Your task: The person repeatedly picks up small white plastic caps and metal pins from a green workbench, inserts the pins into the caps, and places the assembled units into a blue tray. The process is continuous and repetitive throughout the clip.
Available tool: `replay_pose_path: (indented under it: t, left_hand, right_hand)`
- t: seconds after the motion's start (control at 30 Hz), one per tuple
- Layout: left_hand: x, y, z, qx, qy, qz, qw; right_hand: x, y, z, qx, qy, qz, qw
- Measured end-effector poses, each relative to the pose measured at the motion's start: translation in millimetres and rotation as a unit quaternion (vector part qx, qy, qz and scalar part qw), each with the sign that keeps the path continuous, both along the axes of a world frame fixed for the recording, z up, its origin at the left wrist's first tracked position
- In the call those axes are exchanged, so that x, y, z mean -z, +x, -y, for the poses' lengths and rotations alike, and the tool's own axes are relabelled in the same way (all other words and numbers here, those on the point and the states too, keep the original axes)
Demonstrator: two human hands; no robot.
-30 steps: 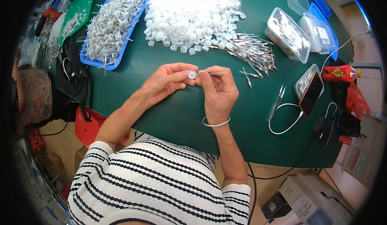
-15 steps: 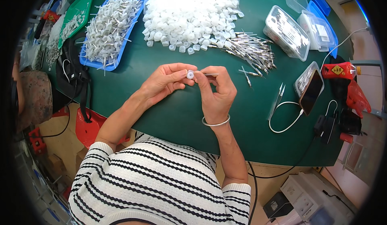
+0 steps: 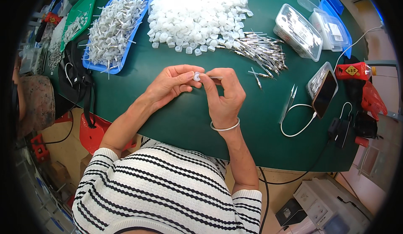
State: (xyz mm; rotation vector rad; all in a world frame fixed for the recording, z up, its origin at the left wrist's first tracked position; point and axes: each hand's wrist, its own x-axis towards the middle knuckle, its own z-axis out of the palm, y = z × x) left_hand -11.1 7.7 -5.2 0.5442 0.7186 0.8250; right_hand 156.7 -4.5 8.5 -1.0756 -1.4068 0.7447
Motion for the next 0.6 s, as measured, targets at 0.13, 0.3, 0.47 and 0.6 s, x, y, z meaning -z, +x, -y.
replay_pose_path:
  t: [0.13, 0.3, 0.47, 0.6]
  left_hand:
    - [0.8, 0.0, 0.1, -0.002, -0.002, 0.0, 1.0]
    - [2.1, 0.0, 0.6, -0.003, -0.002, -0.002, 1.0]
    - [0.3, -0.2, 0.0, 0.0, -0.011, 0.004, 1.0]
    - [-0.5, -0.4, -0.4, 0.007, -0.022, 0.019, 1.0]
  right_hand:
    - [0.6, 0.0, 0.0, 0.003, 0.008, 0.012, 1.0]
    - [-2.3, -0.9, 0.7, 0.004, 0.009, 0.024, 1.0]
    - [-1.8, -1.0, 0.7, -0.004, -0.006, -0.005, 1.0]
    - [-0.2, -0.5, 1.5, -0.012, -0.029, -0.038, 0.999]
